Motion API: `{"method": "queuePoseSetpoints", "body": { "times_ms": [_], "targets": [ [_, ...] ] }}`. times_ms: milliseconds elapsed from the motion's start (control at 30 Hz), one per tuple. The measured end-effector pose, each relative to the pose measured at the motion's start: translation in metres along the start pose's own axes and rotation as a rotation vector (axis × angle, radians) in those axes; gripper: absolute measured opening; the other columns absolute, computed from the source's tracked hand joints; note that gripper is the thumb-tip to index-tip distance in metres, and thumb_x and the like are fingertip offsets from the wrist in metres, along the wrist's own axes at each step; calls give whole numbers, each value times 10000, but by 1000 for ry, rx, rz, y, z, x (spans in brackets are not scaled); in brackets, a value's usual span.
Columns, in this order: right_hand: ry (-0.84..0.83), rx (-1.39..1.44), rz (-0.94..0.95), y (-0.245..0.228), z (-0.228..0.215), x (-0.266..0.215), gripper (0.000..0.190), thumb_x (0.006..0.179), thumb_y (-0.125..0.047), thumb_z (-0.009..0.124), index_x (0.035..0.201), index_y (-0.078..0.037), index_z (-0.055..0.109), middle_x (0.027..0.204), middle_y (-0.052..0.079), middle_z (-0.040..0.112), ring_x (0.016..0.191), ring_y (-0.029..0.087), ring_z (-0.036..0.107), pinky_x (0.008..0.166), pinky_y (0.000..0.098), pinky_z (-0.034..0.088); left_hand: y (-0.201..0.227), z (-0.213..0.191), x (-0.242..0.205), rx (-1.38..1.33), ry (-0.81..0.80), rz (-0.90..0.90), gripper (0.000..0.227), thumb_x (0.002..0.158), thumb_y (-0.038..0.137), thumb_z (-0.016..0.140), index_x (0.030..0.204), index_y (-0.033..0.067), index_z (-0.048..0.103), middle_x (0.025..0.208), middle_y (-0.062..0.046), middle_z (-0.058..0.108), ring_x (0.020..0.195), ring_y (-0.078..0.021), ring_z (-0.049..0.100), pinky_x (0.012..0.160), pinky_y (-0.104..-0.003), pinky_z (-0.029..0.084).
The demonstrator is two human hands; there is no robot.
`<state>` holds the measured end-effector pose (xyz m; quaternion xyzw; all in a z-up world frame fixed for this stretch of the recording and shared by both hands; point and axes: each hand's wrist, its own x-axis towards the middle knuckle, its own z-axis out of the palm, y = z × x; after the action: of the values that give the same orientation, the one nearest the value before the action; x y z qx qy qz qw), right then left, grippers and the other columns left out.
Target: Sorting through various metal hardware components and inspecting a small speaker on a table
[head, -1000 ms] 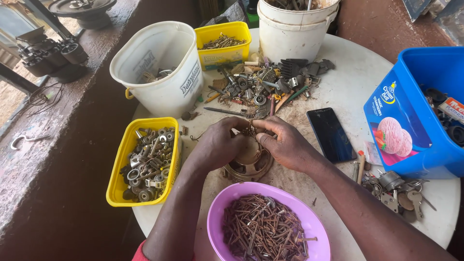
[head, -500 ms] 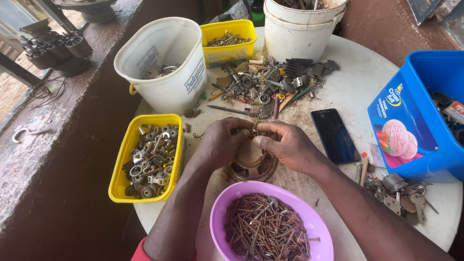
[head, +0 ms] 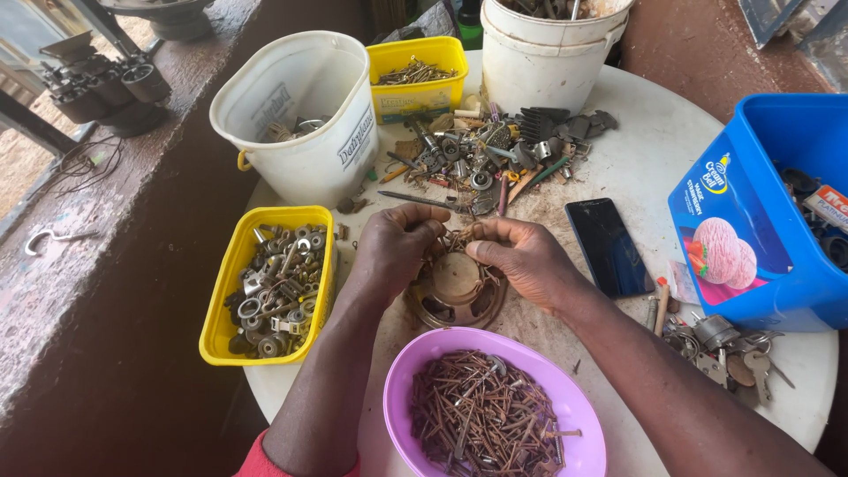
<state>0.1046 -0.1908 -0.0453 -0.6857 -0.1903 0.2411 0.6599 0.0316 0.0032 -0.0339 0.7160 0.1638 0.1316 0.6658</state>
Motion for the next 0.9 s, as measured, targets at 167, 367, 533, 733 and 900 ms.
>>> {"method": "queuePoseSetpoints", "body": {
  "times_ms": [167, 367, 533, 733, 900],
  "targets": [
    [-15, 4, -12, -7, -9, 1, 270, 953, -73, 765, 1208, 14, 777, 1009, 130, 750, 911, 182, 684, 838, 339, 610, 8, -3, -8, -50, 16, 47, 205, 956, -3, 692, 1122, -19, 810, 867, -149, 769, 692, -124, 705, 578, -224, 600],
    [-8, -4, -53, 10, -26, 11, 247, 957, -46, 750, 1195, 12, 780, 1006, 108, 767, 919, 142, 700, 804, 288, 623, 3, -4, -3, 0, 3, 95, 198, 964, 22, 695, 1116, 11, 821, 870, -146, 779, 712, -129, 697, 621, -266, 611],
    [-63, -89, -46, 10, -35, 7, 252, 959, -21, 704, 1194, 11, 786, 1007, 126, 782, 927, 164, 729, 776, 301, 633, 3, -7, -5, 111, -12, 95, 198, 957, 79, 702, 1099, 61, 837, 826, -108, 773, 727, -135, 718, 666, -298, 615],
    [-145, -108, -13, 14, -38, 3, 286, 950, -83, 757, 1216, 20, 776, 1024, 111, 754, 914, 143, 683, 759, 309, 641, 9, -7, -8, 240, -17, 105, 201, 938, 127, 709, 1071, 138, 859, 749, -67, 758, 747, -132, 713, 728, -309, 602],
    [-128, 88, 49, 32, -35, 12, 297, 977, -78, 759, 1248, 42, 736, 1032, 116, 741, 913, 162, 730, 772, 309, 668, 5, -6, -8, 253, -17, 133, 193, 915, 134, 722, 1051, 129, 859, 865, -85, 759, 851, -176, 739, 804, -357, 606]
  ]
}}
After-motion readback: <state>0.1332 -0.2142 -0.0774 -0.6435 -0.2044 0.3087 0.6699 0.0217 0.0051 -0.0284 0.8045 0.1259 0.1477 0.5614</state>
